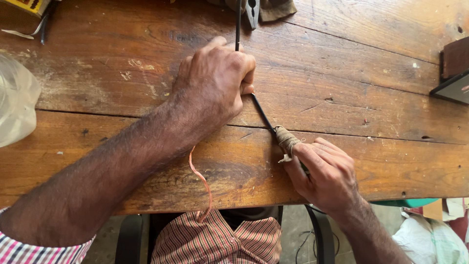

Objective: The person strips the black outer insulation from an electrical cable on a wooden workbench, using a small green utility knife to cut and peel the sheath and pull the exposed copper conductor free. They work along the cable, rotating it to cut different sections and separating the stripped copper from the insulation.

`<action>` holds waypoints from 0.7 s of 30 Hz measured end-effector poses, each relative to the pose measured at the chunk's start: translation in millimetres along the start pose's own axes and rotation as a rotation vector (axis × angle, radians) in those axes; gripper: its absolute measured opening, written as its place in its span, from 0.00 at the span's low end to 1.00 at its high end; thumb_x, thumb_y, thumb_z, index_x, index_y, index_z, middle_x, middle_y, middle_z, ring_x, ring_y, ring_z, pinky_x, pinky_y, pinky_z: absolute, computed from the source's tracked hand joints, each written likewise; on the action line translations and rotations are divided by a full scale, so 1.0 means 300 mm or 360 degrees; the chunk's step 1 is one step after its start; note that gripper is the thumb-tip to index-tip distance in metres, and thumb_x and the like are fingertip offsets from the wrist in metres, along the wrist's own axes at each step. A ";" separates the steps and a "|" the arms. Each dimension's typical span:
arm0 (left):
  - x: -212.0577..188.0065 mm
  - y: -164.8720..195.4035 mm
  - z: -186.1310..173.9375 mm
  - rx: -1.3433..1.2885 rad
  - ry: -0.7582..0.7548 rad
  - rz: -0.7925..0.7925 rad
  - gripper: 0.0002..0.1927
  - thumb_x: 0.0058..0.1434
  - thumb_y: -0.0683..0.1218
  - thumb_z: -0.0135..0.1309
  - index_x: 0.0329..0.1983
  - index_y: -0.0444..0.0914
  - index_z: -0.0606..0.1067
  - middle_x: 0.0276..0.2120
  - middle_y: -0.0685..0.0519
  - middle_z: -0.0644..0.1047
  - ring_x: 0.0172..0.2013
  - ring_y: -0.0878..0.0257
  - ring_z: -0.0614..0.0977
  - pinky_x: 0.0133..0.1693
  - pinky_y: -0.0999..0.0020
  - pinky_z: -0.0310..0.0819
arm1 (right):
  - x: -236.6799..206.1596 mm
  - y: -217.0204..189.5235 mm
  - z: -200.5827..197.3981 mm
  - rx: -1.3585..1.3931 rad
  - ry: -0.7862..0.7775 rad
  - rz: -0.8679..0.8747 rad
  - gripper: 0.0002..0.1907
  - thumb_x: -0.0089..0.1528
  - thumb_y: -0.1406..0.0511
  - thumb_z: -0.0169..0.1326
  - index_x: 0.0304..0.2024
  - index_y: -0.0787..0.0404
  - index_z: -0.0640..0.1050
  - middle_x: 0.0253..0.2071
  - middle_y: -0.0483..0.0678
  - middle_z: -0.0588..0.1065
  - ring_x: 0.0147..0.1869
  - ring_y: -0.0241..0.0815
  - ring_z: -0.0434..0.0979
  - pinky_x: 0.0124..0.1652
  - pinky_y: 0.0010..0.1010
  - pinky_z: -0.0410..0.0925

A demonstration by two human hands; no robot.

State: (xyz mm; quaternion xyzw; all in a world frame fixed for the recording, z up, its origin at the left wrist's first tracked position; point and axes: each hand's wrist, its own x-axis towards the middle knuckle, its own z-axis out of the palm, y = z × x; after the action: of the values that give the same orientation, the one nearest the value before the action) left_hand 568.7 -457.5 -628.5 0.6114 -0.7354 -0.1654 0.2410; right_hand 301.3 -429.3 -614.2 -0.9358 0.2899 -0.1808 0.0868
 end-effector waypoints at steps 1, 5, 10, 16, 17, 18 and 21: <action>-0.002 0.002 0.001 0.0000 0.0017 0.0014 0.12 0.62 0.48 0.63 0.27 0.38 0.77 0.24 0.51 0.78 0.39 0.58 0.78 0.40 0.53 0.78 | -0.007 0.001 0.002 0.0007 0.0015 0.0004 0.07 0.57 0.74 0.62 0.36 0.67 0.76 0.25 0.51 0.75 0.24 0.43 0.74 0.29 0.36 0.68; -0.001 0.005 -0.001 0.0016 0.0032 0.0030 0.11 0.62 0.47 0.63 0.27 0.38 0.77 0.24 0.50 0.78 0.39 0.57 0.78 0.39 0.53 0.77 | -0.025 0.008 -0.002 0.0067 0.0036 0.0081 0.08 0.57 0.73 0.63 0.37 0.67 0.77 0.26 0.52 0.76 0.25 0.47 0.73 0.29 0.38 0.67; 0.008 0.003 -0.004 0.0034 0.0025 0.0034 0.11 0.62 0.48 0.63 0.27 0.38 0.77 0.24 0.51 0.78 0.39 0.57 0.78 0.39 0.52 0.77 | -0.032 0.012 -0.003 0.0153 0.0049 0.0131 0.09 0.57 0.73 0.62 0.38 0.68 0.77 0.29 0.53 0.77 0.26 0.48 0.74 0.29 0.38 0.68; 0.016 0.011 0.001 0.0043 0.0065 0.0016 0.11 0.59 0.48 0.65 0.26 0.38 0.78 0.26 0.51 0.79 0.40 0.56 0.78 0.40 0.50 0.76 | -0.040 0.015 -0.004 0.0182 0.0062 0.0147 0.08 0.58 0.72 0.61 0.39 0.68 0.76 0.29 0.53 0.76 0.29 0.48 0.76 0.31 0.37 0.69; 0.016 0.011 0.002 0.0045 0.0065 0.0016 0.11 0.59 0.48 0.65 0.26 0.38 0.78 0.26 0.51 0.80 0.40 0.56 0.78 0.40 0.50 0.76 | -0.043 0.015 -0.004 0.0194 0.0052 0.0160 0.08 0.59 0.73 0.61 0.39 0.67 0.77 0.29 0.52 0.76 0.29 0.48 0.76 0.30 0.37 0.69; 0.017 0.012 0.002 0.0047 0.0063 0.0018 0.11 0.59 0.48 0.66 0.26 0.39 0.79 0.27 0.51 0.80 0.40 0.56 0.78 0.41 0.49 0.76 | -0.046 0.013 -0.004 0.0204 0.0042 0.0176 0.07 0.59 0.73 0.61 0.39 0.67 0.77 0.28 0.52 0.76 0.29 0.47 0.76 0.30 0.36 0.69; 0.016 0.013 0.005 0.0035 0.0118 0.0033 0.11 0.57 0.48 0.66 0.26 0.38 0.79 0.27 0.51 0.80 0.41 0.54 0.78 0.41 0.48 0.75 | -0.055 0.008 0.004 0.0217 0.0074 0.0157 0.07 0.59 0.73 0.60 0.39 0.68 0.76 0.27 0.52 0.75 0.27 0.46 0.74 0.30 0.36 0.68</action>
State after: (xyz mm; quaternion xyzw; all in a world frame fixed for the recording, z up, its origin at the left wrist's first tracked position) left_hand 564.1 -461.4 -626.9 0.6120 -0.7341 -0.1320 0.2631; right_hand 287.9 -421.8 -620.6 -0.9079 0.3245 -0.2174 0.1523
